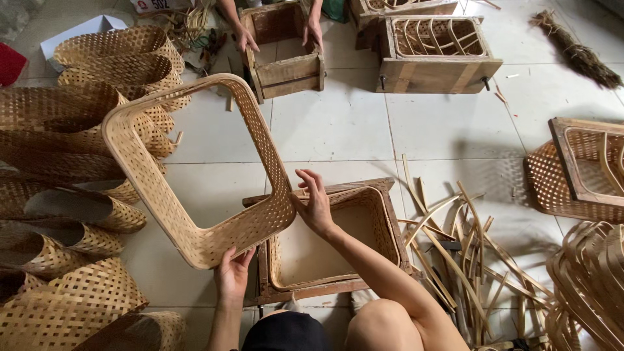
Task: The person assembles a rectangular woven basket by placing a wooden frame on the floor, inserting a woven liner, and adjusting it to fit. They then place a second woven piece inside and press it into place.
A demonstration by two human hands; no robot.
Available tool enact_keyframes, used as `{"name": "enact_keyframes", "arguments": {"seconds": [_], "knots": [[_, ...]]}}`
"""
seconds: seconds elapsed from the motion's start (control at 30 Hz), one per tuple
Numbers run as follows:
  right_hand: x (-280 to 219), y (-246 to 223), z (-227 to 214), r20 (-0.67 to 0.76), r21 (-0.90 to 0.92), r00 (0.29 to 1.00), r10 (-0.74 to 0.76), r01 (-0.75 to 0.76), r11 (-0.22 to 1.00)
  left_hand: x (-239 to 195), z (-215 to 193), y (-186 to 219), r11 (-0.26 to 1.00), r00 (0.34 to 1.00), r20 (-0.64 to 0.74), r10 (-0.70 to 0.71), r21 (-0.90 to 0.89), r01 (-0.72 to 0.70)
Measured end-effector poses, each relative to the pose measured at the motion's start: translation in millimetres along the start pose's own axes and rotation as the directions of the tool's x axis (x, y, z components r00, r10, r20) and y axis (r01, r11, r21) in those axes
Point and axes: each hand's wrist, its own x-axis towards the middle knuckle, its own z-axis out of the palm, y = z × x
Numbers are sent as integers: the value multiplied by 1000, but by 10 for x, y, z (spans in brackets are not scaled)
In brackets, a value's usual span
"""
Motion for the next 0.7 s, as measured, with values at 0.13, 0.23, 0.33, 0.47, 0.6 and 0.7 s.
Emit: {"name": "enact_keyframes", "arguments": {"seconds": [0.13, 0.23, 0.33, 0.47, 0.6, 0.7], "knots": [[26, -50, -19, 16, -50, 1000, -9, 10, 999, -4, -20, -37, 1000, 1000, -4, -2, -10, 2], [37, -85, -22, 27, -62, 1000, -10, 11, 998, 14, -71, -73, 1000, 1000, -6, -11, -28, 11], [44, -112, -20, 21, -63, 999, -33, 34, 997, 28, -110, -100, 999, 1000, 9, 1, -49, 0], [60, -124, -38, 8, -128, 991, -133, 133, 983, 13, -82, -103, 999, 999, -34, -13, -41, 12], [68, -105, -32, 39, -145, 985, -168, 172, 974, -34, -18, -80, 999, 998, -65, -10, -41, 8], [88, -78, -11, 32, -184, 976, -214, 216, 959, -55, 8, -86, 999, 998, -58, 5, -43, -7]]}}
